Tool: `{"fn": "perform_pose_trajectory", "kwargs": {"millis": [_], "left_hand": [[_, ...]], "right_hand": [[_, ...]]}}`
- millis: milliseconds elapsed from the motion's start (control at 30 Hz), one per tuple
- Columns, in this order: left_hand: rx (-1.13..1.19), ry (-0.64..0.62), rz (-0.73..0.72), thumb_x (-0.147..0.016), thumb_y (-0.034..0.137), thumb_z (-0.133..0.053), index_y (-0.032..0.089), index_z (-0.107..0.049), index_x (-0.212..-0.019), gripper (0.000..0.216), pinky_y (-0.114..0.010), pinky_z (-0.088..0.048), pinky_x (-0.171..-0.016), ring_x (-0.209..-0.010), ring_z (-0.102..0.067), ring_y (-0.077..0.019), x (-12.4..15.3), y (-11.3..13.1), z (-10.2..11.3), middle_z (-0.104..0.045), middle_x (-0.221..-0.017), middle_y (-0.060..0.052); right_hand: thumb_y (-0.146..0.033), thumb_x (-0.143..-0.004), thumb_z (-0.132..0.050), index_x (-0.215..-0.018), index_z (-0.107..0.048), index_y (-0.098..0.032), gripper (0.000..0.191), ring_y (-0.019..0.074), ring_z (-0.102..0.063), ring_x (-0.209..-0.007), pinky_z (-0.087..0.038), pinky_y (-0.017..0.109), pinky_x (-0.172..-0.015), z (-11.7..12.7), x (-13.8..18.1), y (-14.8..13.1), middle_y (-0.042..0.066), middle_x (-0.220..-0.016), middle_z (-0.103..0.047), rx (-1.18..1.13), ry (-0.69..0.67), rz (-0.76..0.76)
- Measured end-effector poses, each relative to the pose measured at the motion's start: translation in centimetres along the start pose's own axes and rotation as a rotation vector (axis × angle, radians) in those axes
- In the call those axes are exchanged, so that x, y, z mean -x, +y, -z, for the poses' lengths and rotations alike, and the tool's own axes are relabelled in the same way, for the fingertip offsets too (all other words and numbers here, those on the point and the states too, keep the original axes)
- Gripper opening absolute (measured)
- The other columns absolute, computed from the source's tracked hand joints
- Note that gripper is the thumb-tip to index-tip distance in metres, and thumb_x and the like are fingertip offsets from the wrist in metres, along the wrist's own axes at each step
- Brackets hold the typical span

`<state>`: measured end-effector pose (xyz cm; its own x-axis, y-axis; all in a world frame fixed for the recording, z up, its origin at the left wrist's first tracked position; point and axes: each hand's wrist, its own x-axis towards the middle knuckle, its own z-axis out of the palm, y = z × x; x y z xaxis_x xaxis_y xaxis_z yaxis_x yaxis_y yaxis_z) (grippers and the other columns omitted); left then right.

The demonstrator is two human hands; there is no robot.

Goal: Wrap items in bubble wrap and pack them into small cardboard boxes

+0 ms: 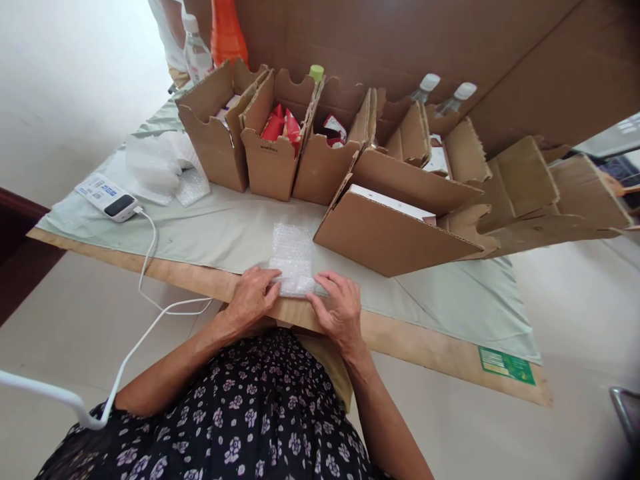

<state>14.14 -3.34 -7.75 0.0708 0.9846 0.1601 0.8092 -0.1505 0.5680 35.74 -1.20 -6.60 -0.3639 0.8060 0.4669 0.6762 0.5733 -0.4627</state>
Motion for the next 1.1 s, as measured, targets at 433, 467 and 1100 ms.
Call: {"fn": "perform_pose_trajectory", "kwargs": {"millis": [433, 467, 1100], "left_hand": [[0.029, 0.002, -0.213, -0.101, 0.016, -0.047, 0.017, -0.068, -0.120, 0.028, -0.042, -0.054, -0.086, -0.091, -0.063, -0.0245, 0.3, -0.7, 0.8, -0.072, -0.096, -0.009], [0.001, 0.008, -0.169, -0.100, 0.017, -0.049, 0.016, -0.068, -0.120, 0.028, -0.042, -0.054, -0.085, -0.090, -0.063, -0.0252, -0.3, -0.7, 0.5, -0.072, -0.095, -0.009], [-0.093, 0.153, -0.011, -0.096, 0.027, -0.057, 0.014, -0.067, -0.124, 0.033, -0.046, -0.052, -0.093, -0.102, -0.062, -0.0296, -2.8, -0.8, 0.2, -0.069, -0.109, -0.015]], "right_hand": [[-0.030, -0.102, -0.059, -0.123, -0.069, -0.021, 0.025, 0.0245, -0.070, -0.106, -0.052, 0.041, -0.093, 0.3, -0.5, 0.2, 0.009, -0.114, -0.078, -0.096, -0.092, 0.029], [-0.031, -0.101, -0.060, -0.124, -0.069, -0.020, 0.027, 0.0260, -0.068, -0.112, -0.051, 0.043, -0.096, 0.3, -0.5, 0.1, 0.011, -0.118, -0.076, -0.058, -0.040, 0.035], [-0.026, -0.097, -0.062, -0.136, -0.064, -0.024, 0.039, 0.0317, -0.055, -0.135, -0.044, 0.048, -0.107, -1.8, -2.2, 0.8, 0.013, -0.146, -0.063, 0.099, -0.265, 0.038]]}}
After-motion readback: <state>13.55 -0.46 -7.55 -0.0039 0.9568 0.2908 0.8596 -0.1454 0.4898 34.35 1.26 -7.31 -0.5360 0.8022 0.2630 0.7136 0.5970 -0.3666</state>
